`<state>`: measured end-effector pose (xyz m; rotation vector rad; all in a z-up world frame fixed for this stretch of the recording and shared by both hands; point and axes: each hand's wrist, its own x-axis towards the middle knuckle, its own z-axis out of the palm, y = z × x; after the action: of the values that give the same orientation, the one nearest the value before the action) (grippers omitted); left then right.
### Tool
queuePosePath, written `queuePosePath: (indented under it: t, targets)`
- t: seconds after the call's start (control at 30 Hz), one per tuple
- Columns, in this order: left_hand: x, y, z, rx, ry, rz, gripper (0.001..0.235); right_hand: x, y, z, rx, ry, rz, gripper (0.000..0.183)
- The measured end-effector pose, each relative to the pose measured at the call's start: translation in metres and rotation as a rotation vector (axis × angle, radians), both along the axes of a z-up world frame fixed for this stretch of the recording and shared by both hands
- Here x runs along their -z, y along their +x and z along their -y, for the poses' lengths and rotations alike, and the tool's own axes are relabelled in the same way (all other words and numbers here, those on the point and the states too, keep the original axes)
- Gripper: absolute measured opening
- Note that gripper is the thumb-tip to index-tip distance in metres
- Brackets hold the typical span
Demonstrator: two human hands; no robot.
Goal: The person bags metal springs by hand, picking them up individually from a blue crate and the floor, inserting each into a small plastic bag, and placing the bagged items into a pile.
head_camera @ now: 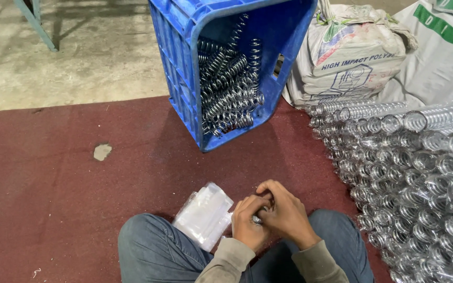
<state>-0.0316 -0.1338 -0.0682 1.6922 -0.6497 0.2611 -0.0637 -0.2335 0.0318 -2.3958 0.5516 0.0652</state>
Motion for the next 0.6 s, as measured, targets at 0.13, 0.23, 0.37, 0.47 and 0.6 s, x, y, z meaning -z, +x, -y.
queuePosePath:
  t: [0.13, 0.23, 0.37, 0.47, 0.6]
  targets:
    - [0.004, 0.001, -0.005, -0.011, -0.022, 0.004, 0.029, -0.006, 0.002, -0.009, 0.008, 0.077, -0.049, 0.024]
    - [0.004, 0.001, -0.009, 0.017, -0.041, 0.009, 0.024, -0.004, 0.0, -0.014, 0.052, 0.116, -0.047, 0.024]
    - [0.003, -0.002, -0.015, 0.079, -0.024, -0.044, 0.02, 0.001, -0.003, -0.011, 0.03, 0.153, 0.0, 0.026]
    - [-0.014, -0.005, -0.029, 0.212, 0.021, -0.099, 0.029, 0.005, -0.004, 0.0, -0.053, 0.058, -0.091, 0.034]
    - [-0.013, -0.006, -0.077, 0.403, 0.32, -0.254, 0.079, 0.027, -0.01, 0.019, -0.135, 0.056, -0.085, 0.043]
